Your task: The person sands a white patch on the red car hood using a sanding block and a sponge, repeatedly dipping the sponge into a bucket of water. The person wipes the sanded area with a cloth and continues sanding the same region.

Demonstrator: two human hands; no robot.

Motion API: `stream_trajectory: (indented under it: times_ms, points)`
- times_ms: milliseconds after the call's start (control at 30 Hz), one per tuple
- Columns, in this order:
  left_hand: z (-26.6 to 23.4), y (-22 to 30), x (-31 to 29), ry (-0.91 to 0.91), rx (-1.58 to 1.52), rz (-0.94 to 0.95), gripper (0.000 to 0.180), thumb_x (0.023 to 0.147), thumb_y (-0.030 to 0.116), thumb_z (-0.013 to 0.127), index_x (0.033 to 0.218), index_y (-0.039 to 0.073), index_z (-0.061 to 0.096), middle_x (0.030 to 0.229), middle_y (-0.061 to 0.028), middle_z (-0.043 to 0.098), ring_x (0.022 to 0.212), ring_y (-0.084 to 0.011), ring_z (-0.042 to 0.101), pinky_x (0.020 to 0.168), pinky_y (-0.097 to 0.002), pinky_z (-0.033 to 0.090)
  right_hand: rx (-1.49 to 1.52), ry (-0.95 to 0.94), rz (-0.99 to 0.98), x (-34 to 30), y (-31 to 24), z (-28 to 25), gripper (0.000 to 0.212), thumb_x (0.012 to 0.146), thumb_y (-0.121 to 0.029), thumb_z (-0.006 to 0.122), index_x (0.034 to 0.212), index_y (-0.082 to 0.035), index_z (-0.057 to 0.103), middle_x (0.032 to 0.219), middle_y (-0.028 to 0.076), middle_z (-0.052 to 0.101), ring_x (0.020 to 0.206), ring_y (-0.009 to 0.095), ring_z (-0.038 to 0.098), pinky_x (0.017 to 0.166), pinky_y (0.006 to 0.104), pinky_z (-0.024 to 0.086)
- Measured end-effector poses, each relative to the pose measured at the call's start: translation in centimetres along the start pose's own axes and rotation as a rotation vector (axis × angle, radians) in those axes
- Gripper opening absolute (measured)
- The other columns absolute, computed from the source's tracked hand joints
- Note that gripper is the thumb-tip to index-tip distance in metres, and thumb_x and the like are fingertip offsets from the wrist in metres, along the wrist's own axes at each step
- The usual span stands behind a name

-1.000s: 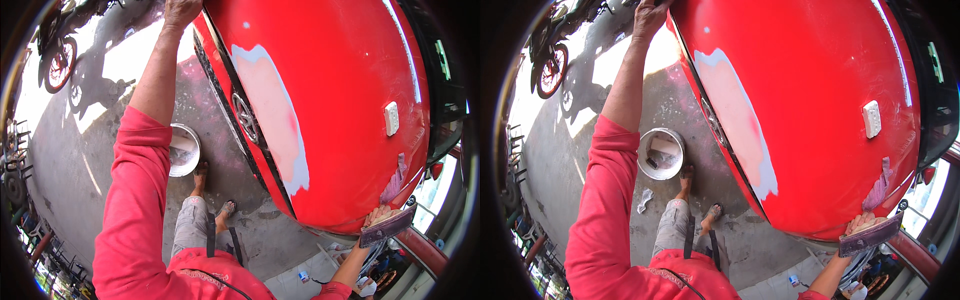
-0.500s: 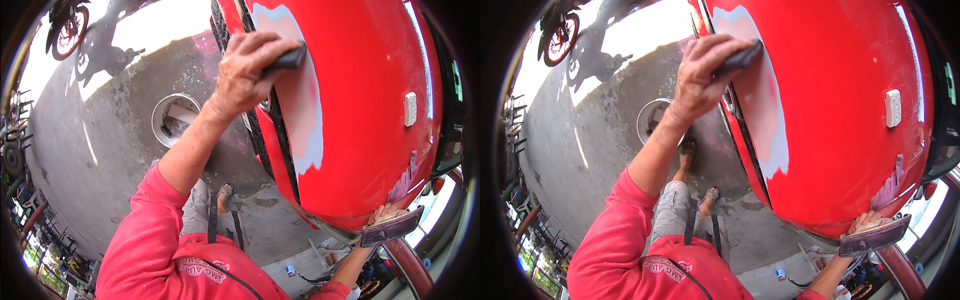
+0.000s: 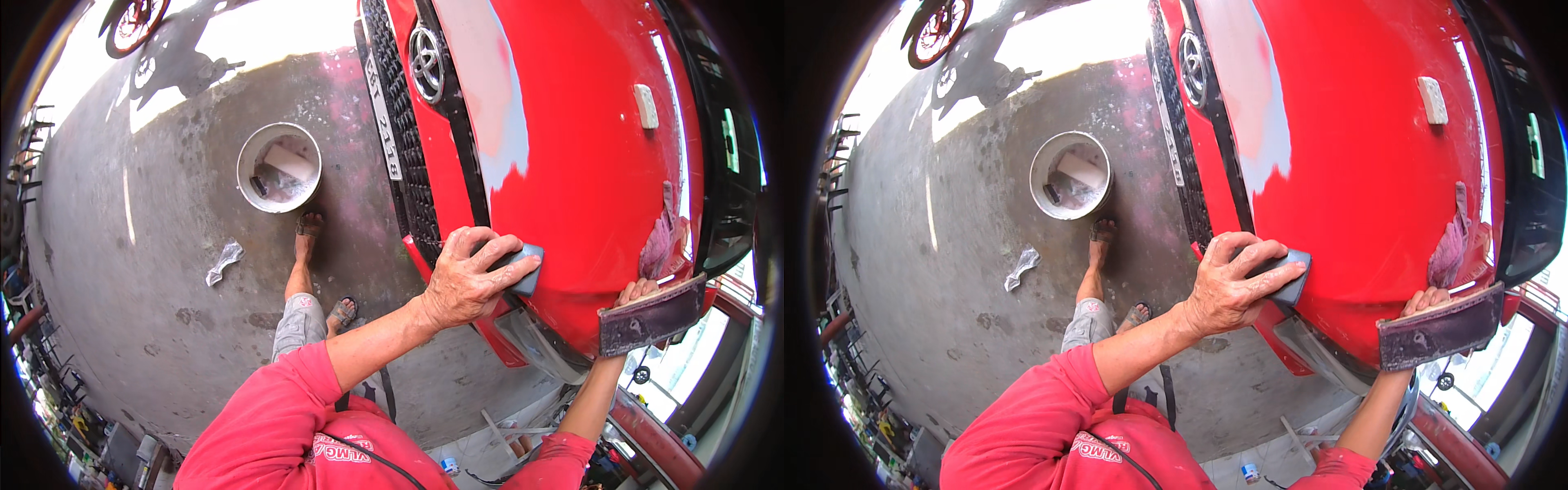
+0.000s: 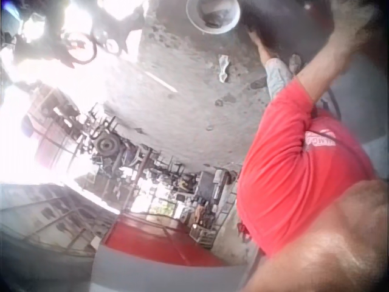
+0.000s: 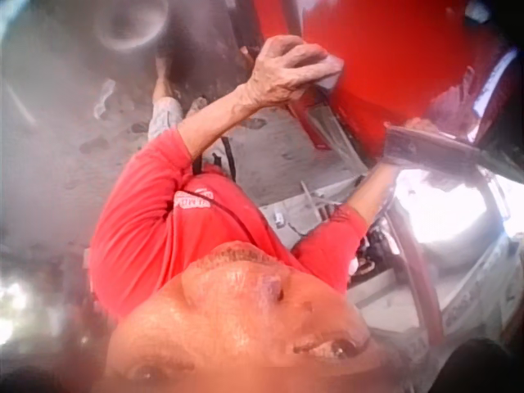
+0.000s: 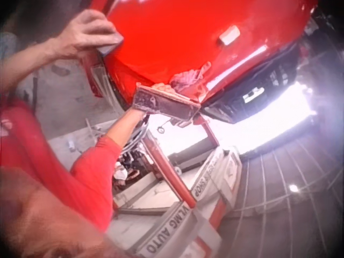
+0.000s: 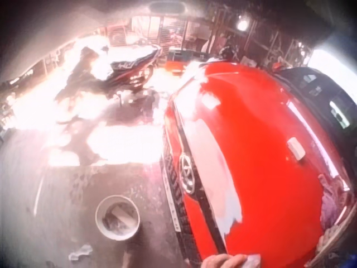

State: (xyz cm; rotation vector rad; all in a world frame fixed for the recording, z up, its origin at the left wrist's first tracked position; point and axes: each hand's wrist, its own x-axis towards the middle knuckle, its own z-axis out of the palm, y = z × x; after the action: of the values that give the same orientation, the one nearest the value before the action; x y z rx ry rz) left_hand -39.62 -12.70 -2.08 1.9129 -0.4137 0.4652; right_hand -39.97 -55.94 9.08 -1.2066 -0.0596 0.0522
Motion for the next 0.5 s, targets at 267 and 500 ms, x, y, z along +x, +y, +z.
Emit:
stream_trajectory:
  times_ms: [267,500]
  points:
    - [3.4,3.4,-7.7,-0.204,-0.16,0.087,0.067,0.073,0.011,0.08,0.139,0.024,0.071,0.131,-0.0023,0.067,0.111,-0.0281,0.062,0.096,-0.0437,0.051,0.09,-0.083,-0.054,0.6,1.8,-2.3,0.028,0.114,-0.027,0.051,0.103,-0.002,0.052,0.095,0.01,0.052,0.089,0.019,0.051,0.087,0.0381,0.052]
    - [2.2,1.3,-21.2,-0.414,-0.151,-0.298,0.053,0.087,0.013,0.078,0.14,0.016,0.069,0.124,-0.0069,0.07,0.111,-0.0305,0.066,0.095,-0.0449,0.054,0.334,-0.109,-0.021,0.0,2.1,-2.4,0.027,0.113,-0.029,0.051,0.101,-0.004,0.05,0.099,0.011,0.052,0.095,0.023,0.053,0.096,0.0526,0.052]
